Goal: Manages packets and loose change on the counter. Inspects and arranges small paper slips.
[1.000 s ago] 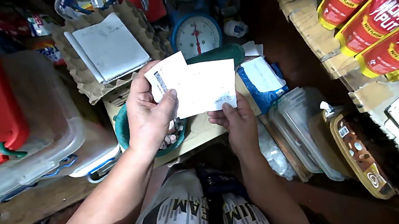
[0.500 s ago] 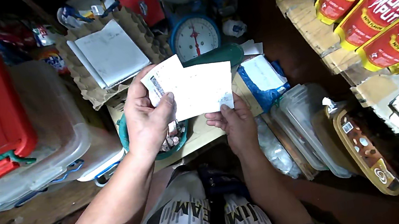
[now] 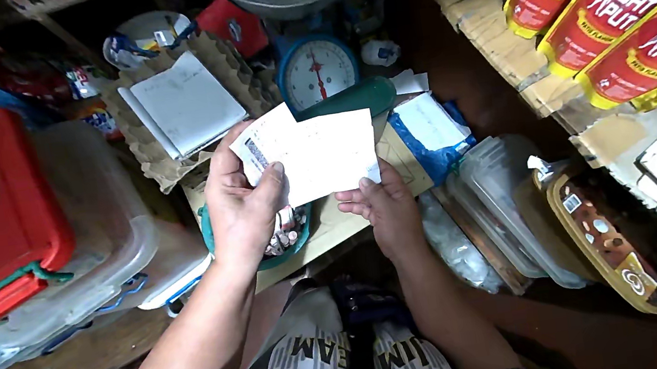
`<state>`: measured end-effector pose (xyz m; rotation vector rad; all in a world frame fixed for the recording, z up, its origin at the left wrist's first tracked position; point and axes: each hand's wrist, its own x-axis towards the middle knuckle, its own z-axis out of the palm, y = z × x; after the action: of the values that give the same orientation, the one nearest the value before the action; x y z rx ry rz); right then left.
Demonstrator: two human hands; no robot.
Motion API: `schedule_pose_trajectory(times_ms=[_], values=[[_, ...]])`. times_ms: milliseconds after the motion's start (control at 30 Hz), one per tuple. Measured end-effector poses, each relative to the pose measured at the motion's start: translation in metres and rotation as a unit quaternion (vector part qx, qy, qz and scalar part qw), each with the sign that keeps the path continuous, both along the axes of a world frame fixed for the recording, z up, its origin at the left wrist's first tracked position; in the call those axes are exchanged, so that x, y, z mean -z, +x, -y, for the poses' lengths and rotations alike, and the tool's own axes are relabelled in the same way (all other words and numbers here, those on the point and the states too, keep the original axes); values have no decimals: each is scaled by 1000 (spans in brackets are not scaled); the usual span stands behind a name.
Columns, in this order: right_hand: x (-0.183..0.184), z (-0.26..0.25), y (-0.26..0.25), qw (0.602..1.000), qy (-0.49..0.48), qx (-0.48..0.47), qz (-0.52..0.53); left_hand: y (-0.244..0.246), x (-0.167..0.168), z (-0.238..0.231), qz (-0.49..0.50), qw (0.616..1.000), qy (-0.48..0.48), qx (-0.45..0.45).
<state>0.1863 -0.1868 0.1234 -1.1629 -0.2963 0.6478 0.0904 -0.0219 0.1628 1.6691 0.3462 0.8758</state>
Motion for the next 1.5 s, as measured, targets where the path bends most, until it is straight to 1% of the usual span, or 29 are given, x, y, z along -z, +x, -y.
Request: schedule_pose_trajectory(times_ms=[200,333,467,567,633,700,767,900,967,1033,1100,1200,1300,1400,1500], values=[[2,3,2,1000,8,13,3,3,3,5,-4,1000,-16,11],[2,5,3,998,-37,57,17,4,5,11,-23,998,-53,4],[8,11,8,984,-94,125,88,6,7,11,-33,994,-103,-14],[12,16,11,969,-129,152,144,6,10,7,-15,994,-107,-25],[14,18,13,951,-157,178,196,5,8,6,-7,993,-113,-35],[18,18,16,925,-183,205,261,1,3,8,-10,992,-119,-46],[21,19,20,906,-196,224,301,-2,-2,13,2,993,-115,-41],[27,19,26,886,-178,229,361,-4,-10,19,23,995,-95,-14],[25,18,25,880,-168,227,382,-2,-10,19,18,995,-94,0],[19,16,19,900,-139,216,352,1,-6,21,-1,994,-104,10],[13,13,13,929,-79,195,305,6,1,24,-21,992,-118,26],[7,15,11,956,-13,158,248,17,10,31,-28,991,-125,43],[1,22,15,968,-5,147,205,25,10,35,-21,990,-131,49],[-5,31,20,974,9,133,184,32,9,41,-21,989,-138,53],[-7,37,26,963,28,127,237,41,11,47,-28,986,-154,59]])
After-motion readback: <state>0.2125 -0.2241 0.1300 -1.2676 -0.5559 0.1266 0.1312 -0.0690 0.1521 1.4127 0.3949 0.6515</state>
